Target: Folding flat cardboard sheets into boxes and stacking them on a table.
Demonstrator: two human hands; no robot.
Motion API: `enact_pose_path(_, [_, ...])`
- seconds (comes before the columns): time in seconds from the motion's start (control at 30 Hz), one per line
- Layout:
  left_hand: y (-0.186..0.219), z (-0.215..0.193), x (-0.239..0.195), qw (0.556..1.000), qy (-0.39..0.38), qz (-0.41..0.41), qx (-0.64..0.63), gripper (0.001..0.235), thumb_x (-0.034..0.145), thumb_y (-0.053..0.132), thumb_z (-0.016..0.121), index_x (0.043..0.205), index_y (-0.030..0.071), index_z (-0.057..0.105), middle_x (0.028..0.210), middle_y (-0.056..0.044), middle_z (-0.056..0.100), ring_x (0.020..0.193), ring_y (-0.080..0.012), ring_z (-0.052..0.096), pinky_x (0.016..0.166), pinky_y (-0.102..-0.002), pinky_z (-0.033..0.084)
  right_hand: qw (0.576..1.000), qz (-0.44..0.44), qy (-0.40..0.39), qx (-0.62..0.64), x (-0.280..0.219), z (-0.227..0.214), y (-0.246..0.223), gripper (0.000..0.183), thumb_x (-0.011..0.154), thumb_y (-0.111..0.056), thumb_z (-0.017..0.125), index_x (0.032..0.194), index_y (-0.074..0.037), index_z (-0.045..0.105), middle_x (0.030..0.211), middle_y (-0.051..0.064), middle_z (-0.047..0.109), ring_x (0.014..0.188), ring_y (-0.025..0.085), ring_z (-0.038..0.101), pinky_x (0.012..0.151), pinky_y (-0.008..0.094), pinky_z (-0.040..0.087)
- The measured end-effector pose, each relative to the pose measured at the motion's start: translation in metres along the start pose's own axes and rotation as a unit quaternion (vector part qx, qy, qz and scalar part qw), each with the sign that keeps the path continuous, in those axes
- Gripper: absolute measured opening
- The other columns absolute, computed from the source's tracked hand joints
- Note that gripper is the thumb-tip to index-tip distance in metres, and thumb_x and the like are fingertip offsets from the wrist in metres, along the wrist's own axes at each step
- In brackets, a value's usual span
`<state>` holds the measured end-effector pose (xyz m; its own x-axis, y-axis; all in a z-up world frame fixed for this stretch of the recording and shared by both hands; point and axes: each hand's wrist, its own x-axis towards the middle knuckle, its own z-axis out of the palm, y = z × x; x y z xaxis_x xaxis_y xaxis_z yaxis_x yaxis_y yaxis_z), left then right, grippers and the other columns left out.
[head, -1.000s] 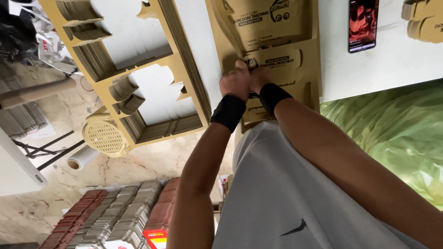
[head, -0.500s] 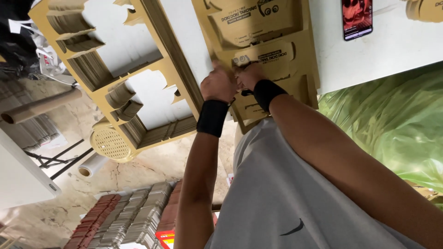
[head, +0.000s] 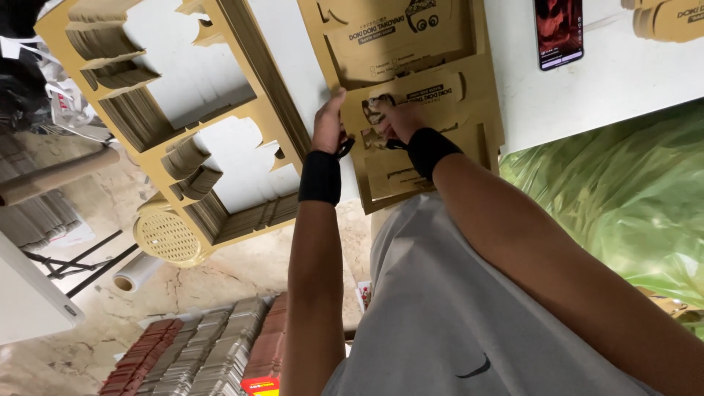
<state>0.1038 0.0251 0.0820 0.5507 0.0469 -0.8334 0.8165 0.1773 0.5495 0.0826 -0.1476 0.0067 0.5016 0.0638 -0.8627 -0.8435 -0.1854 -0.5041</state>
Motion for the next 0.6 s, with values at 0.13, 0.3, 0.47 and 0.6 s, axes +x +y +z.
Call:
enact_pose_path(0.13, [-0.029, -0.013, 0.054, 0.997, -0.034, 0.043, -0.057, 0.084, 0.092, 0.048, 0.081, 0.150, 0.000, 0.045, 0.139, -0.024, 0.059, 0.128, -0.0343, 0.058, 0.101, -0.049, 0.056, 1.000, -0.004, 0.023, -0.007, -0.009, 0.004, -0.010, 0.053, 0.093, -0.050, 0.076, 0.073, -0.001, 0.073, 0.059, 0.013, 0.065, 0.054, 0.017, 0.064, 0.054, 0.034, 0.059])
enact_pose_path(0.3, [-0.046, -0.017, 0.069, 0.994, -0.039, 0.044, -0.095, 0.078, 0.098, 0.042, 0.076, 0.153, -0.002, 0.041, 0.142, -0.024, 0.057, 0.132, -0.0353, 0.055, 0.112, -0.051, 0.048, 0.998, 0.028, 0.050, -0.005, 0.003, 0.012, -0.012, 0.046, 0.094, -0.041, 0.074, 0.064, -0.006, 0.070, 0.056, 0.011, 0.064, 0.048, 0.018, 0.063, 0.047, 0.031, 0.056])
enact_pose_path(0.47, [-0.035, 0.001, 0.052, 0.995, 0.015, 0.060, -0.084, 0.043, 0.104, 0.035, 0.063, 0.136, 0.006, 0.057, 0.105, -0.013, 0.074, 0.095, -0.0237, 0.074, 0.086, -0.042, 0.065, 0.995, 0.025, 0.064, -0.070, 0.004, 0.013, -0.023, 0.038, 0.092, -0.027, 0.064, 0.060, -0.009, 0.072, 0.052, 0.009, 0.064, 0.042, 0.013, 0.059, 0.038, 0.026, 0.052])
enact_pose_path(0.6, [-0.001, 0.027, 0.000, 0.990, 0.058, 0.088, 0.093, 0.039, 0.106, 0.041, 0.046, 0.103, 0.006, 0.064, 0.066, -0.008, 0.070, 0.060, -0.0199, 0.071, 0.057, -0.037, 0.061, 0.830, -0.116, -0.003, -0.546, 0.103, -0.013, 0.141, 0.045, 0.093, -0.043, 0.066, 0.057, -0.017, 0.059, 0.055, 0.000, 0.058, 0.052, 0.010, 0.056, 0.044, 0.023, 0.043])
